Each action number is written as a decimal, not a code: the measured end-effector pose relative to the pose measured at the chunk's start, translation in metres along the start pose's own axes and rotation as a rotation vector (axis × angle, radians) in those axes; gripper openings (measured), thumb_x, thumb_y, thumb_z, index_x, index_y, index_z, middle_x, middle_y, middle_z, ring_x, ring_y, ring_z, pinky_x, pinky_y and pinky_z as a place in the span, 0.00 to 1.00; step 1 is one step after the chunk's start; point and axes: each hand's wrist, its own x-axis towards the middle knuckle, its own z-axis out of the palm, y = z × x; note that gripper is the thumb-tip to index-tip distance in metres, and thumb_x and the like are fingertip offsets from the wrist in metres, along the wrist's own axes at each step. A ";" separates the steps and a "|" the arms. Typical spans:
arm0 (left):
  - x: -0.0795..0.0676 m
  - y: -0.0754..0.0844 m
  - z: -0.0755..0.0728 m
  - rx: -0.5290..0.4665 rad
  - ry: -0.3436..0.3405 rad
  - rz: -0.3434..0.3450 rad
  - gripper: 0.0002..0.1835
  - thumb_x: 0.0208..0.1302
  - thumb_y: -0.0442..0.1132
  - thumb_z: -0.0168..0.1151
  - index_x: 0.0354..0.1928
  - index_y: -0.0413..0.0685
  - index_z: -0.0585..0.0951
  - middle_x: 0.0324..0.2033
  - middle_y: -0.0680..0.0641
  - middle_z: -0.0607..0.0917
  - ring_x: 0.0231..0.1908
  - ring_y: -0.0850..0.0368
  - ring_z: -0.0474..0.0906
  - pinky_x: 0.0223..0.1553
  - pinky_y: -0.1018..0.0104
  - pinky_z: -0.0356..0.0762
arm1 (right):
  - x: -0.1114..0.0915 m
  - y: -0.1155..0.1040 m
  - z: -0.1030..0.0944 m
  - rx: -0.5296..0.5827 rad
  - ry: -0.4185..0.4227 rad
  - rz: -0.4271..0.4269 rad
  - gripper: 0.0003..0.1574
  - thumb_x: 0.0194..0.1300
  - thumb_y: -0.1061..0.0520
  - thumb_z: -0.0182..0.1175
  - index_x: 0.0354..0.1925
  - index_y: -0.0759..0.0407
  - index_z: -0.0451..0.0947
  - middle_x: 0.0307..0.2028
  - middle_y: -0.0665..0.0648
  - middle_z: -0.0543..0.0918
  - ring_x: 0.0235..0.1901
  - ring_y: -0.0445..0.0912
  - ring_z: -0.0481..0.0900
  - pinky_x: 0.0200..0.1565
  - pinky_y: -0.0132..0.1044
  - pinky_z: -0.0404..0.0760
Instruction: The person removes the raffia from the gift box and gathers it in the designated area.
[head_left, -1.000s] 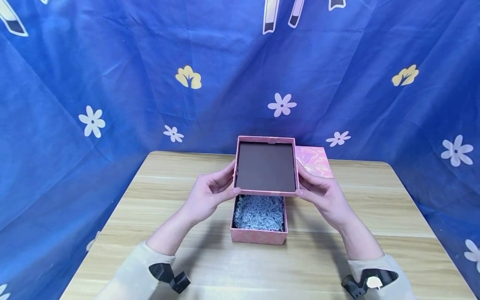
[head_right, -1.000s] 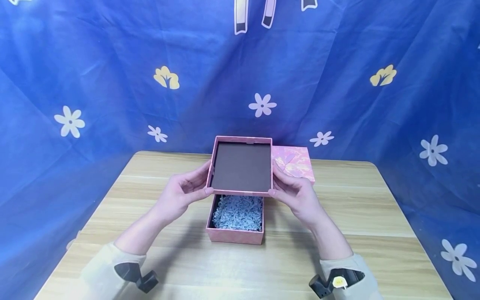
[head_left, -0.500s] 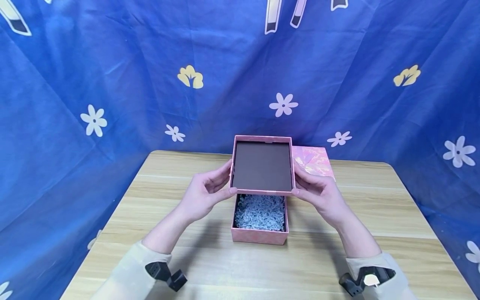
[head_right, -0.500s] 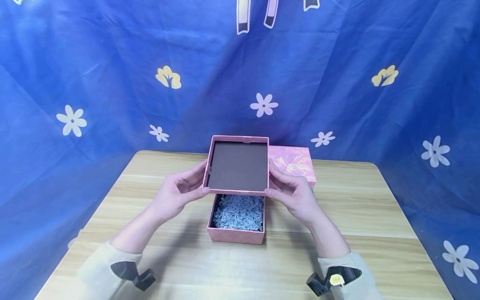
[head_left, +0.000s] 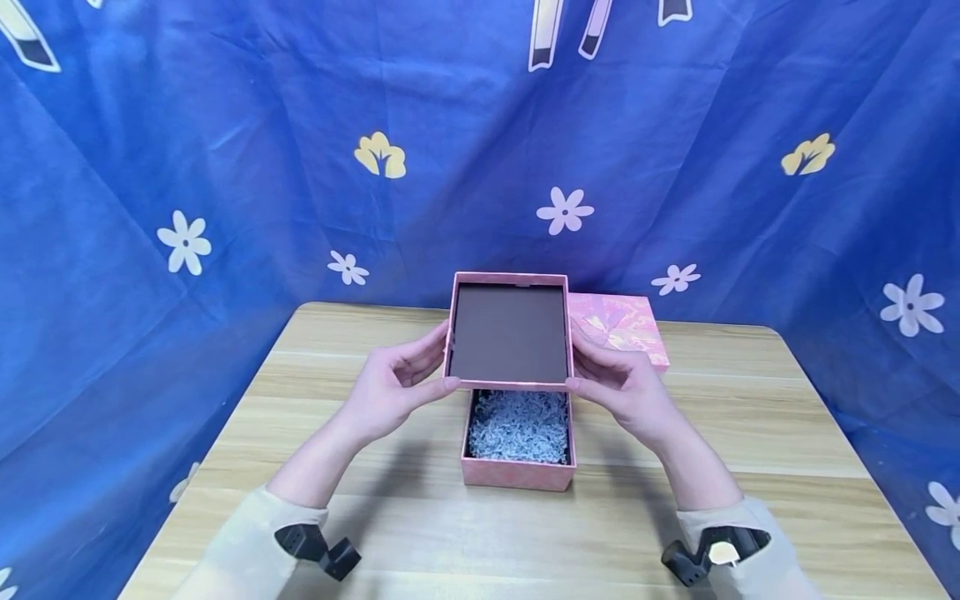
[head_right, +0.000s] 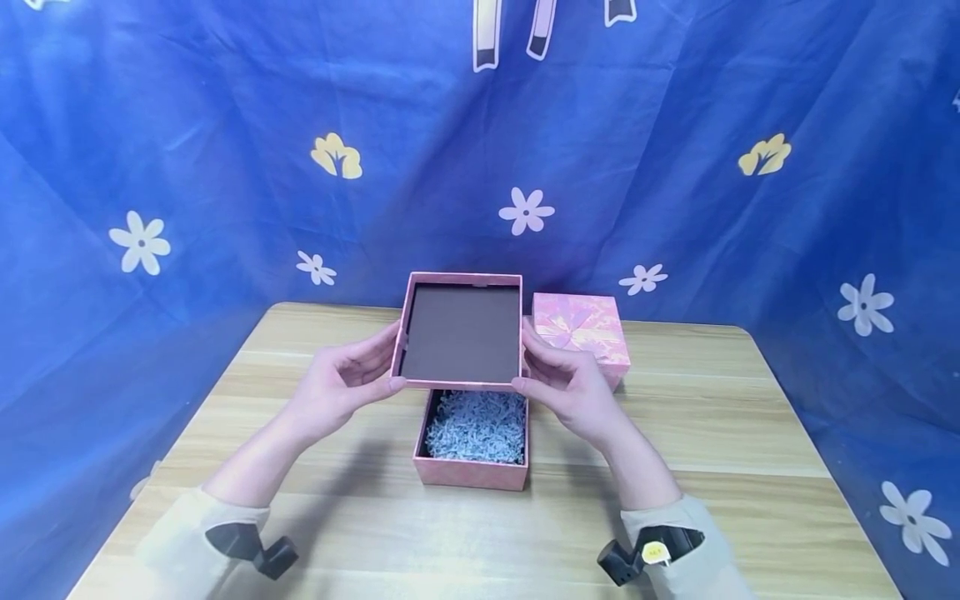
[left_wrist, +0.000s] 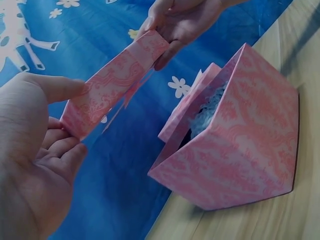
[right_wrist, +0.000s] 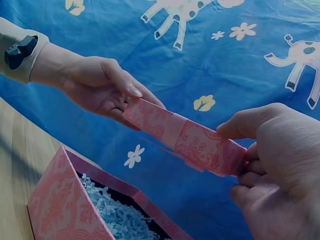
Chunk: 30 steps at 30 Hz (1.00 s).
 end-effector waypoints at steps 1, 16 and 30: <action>0.000 0.000 -0.002 -0.003 0.000 -0.001 0.39 0.63 0.21 0.72 0.76 0.32 0.68 0.72 0.37 0.73 0.70 0.44 0.72 0.66 0.61 0.73 | 0.001 0.001 0.001 -0.008 0.002 0.002 0.41 0.66 0.77 0.66 0.73 0.78 0.63 0.75 0.71 0.64 0.73 0.59 0.67 0.68 0.42 0.72; -0.005 -0.007 -0.038 0.007 0.015 -0.032 0.39 0.61 0.21 0.74 0.74 0.32 0.71 0.71 0.36 0.74 0.69 0.46 0.73 0.65 0.64 0.73 | 0.023 0.014 0.021 -0.006 -0.041 -0.034 0.41 0.66 0.77 0.66 0.73 0.76 0.64 0.79 0.66 0.59 0.77 0.59 0.60 0.70 0.44 0.67; -0.013 -0.019 -0.074 -0.046 0.005 -0.053 0.40 0.58 0.18 0.73 0.74 0.28 0.70 0.70 0.34 0.73 0.67 0.53 0.76 0.65 0.64 0.74 | 0.040 0.025 0.047 0.010 -0.052 -0.039 0.40 0.65 0.79 0.66 0.73 0.74 0.66 0.78 0.62 0.63 0.78 0.53 0.60 0.71 0.48 0.67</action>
